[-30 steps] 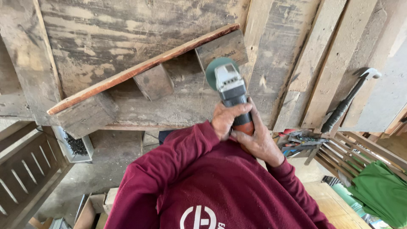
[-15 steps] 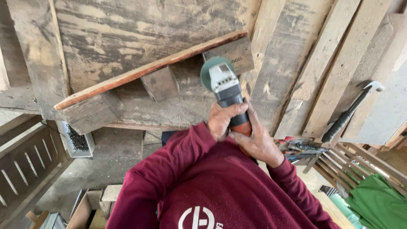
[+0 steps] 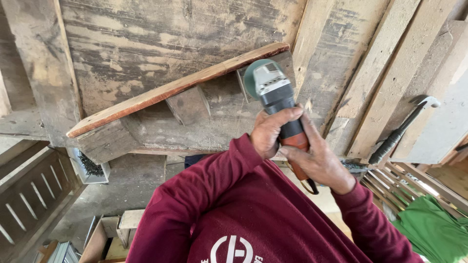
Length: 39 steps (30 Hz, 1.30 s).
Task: The person uses an angle grinder with a sanding disc to smooth the surface of a wooden pallet. They hold the tool with both hands and move it across the wood, occasionally repositioning the pallet to access different areas.
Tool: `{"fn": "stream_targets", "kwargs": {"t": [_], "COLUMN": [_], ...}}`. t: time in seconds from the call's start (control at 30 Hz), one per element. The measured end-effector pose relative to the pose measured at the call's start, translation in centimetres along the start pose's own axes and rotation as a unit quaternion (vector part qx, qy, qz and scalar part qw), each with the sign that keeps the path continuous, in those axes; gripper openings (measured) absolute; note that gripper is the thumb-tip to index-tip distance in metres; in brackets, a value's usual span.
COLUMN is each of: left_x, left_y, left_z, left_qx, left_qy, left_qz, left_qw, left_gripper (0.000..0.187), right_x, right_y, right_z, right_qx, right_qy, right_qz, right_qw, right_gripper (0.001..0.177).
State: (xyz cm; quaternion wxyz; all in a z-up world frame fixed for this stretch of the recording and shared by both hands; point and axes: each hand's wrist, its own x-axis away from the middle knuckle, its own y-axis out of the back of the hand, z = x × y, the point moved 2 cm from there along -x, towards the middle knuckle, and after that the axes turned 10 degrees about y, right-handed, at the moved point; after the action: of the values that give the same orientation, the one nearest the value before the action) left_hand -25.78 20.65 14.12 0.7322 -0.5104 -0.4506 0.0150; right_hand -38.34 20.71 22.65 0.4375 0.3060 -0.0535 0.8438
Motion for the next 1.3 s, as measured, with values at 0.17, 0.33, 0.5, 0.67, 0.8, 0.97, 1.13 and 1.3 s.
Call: {"fn": "stream_targets", "kwargs": {"t": [0.17, 0.33, 0.5, 0.67, 0.8, 0.97, 1.13, 1.3], "left_x": [-2.2, -1.2, 2.2, 1.2, -2.3, -3.7, -0.7, -0.5], "left_y": [-2.6, -3.5, -2.1, -2.5, -4.0, -4.8, -3.6, -3.4], "left_z": [-0.4, -1.2, -2.9, -2.6, -1.5, -1.3, -2.6, -2.5], "left_qx": [0.020, 0.059, 0.090, 0.081, 0.066, 0.060, 0.063, 0.058], "left_qy": [0.038, 0.069, 0.039, 0.062, 0.079, 0.071, 0.048, 0.003], "left_qz": [0.041, 0.005, -0.033, -0.049, -0.015, 0.023, -0.019, 0.005], "left_qw": [0.998, 0.996, 0.995, 0.994, 0.995, 0.995, 0.997, 0.998], "left_gripper": [0.031, 0.031, 0.028, 0.027, 0.027, 0.027, 0.026, 0.027], "right_x": [-0.1, -1.1, -2.4, -1.7, -1.5, -1.2, -2.2, -1.9], "right_y": [2.5, 2.7, 1.2, 2.1, 4.2, 5.4, 4.0, 3.7], "right_z": [2.7, 4.3, 4.5, 4.1, 3.7, 3.4, 3.3, 3.2], "right_qx": [0.021, -0.002, 0.008, 0.005, -0.025, 0.022, 0.003, 0.002], "right_qy": [0.007, -0.124, -0.074, -0.074, -0.075, -0.152, -0.121, -0.109], "right_qz": [-0.030, -0.022, 0.050, 0.020, -0.014, -0.026, 0.032, 0.032], "right_qw": [0.999, 0.992, 0.996, 0.997, 0.997, 0.988, 0.992, 0.994], "right_gripper": [0.092, 0.096, 0.096, 0.096, 0.099, 0.098, 0.103, 0.099]}}
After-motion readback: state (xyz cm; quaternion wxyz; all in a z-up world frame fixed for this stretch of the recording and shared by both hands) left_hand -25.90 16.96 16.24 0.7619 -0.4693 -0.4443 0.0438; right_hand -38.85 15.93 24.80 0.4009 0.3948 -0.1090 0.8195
